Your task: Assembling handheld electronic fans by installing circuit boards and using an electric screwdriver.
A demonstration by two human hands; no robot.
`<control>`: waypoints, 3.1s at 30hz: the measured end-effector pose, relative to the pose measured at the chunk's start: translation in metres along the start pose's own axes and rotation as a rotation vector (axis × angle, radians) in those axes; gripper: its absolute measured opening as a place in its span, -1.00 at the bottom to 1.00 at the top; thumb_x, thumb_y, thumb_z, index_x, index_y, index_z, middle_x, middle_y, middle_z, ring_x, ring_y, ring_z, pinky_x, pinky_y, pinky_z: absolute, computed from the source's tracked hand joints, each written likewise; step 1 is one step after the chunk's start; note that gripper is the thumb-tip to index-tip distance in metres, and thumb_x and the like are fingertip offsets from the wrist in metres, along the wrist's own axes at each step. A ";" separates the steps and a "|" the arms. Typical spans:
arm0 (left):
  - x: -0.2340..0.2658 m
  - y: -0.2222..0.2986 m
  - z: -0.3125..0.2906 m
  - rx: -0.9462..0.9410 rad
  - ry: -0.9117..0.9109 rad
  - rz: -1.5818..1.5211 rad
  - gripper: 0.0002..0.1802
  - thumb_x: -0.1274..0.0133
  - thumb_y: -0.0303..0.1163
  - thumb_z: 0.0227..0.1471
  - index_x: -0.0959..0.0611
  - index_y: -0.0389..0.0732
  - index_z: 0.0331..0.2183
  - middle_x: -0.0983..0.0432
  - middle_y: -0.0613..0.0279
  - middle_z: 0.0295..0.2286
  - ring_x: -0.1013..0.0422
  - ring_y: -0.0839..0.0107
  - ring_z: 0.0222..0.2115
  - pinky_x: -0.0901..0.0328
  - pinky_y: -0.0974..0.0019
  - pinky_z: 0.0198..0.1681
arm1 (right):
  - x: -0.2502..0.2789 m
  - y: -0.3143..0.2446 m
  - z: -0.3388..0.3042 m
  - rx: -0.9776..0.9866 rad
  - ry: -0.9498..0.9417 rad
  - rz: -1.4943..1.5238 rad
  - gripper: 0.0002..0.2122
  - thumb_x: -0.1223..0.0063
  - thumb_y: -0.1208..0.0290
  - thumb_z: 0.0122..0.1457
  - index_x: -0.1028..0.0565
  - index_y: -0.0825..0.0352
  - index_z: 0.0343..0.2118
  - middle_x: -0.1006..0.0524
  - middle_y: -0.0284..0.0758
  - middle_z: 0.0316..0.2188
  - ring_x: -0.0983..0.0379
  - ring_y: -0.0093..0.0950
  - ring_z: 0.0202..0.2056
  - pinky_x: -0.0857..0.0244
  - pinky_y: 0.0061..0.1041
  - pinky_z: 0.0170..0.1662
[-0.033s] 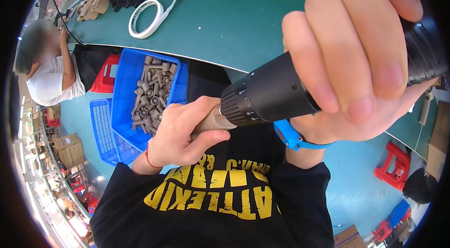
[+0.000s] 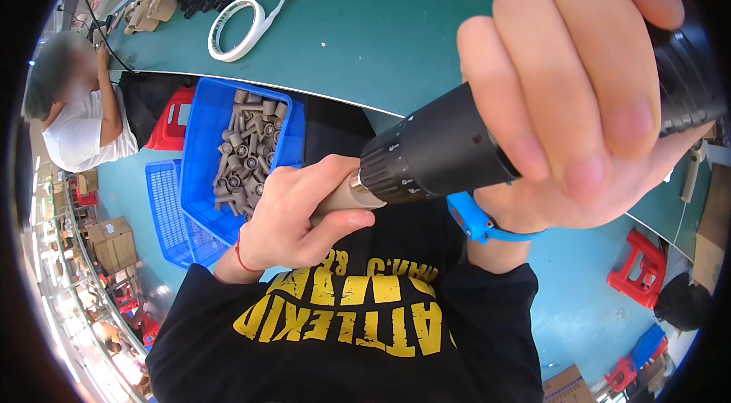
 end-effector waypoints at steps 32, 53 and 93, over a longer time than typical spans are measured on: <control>-0.006 0.009 0.004 -0.034 -0.036 0.045 -0.51 -0.30 -0.30 -0.16 -0.54 -0.39 -0.22 -0.50 0.09 -0.52 -0.46 0.20 -0.60 -0.28 0.37 -0.58 | -0.005 -0.032 -0.016 -0.055 -0.038 -0.113 -0.90 0.06 0.47 0.16 -0.27 0.30 -0.35 -0.45 -0.36 -0.67 -0.44 -0.53 -0.69 -0.41 -0.65 -0.55; -0.022 0.000 0.001 0.017 -0.115 -0.102 -0.65 -0.20 -0.27 -0.03 -0.51 -0.27 -0.26 -0.49 0.08 -0.51 -0.45 0.05 -0.58 -0.33 0.20 -0.56 | -0.005 -0.038 -0.011 -0.147 0.024 -0.214 -0.91 0.12 0.44 0.21 -0.26 0.31 -0.36 -0.45 -0.36 -0.69 -0.44 -0.53 -0.71 -0.44 -0.65 -0.57; -0.028 0.004 0.003 0.002 -0.153 -0.059 -0.57 -0.28 -0.27 -0.12 -0.56 -0.30 -0.23 -0.53 0.15 -0.50 -0.48 0.22 -0.57 -0.31 0.37 -0.57 | -0.018 -0.054 -0.023 0.002 0.177 -0.250 -0.76 0.13 0.26 0.22 -0.27 0.38 -0.34 -0.46 -0.36 -0.74 -0.46 -0.52 -0.75 -0.47 -0.64 -0.63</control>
Point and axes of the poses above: each hand's wrist, its own z-axis towards the middle knuckle, its own x-axis out of the back of the hand, y = z × x, the point moved 6 cm from there along z, towards the middle knuckle
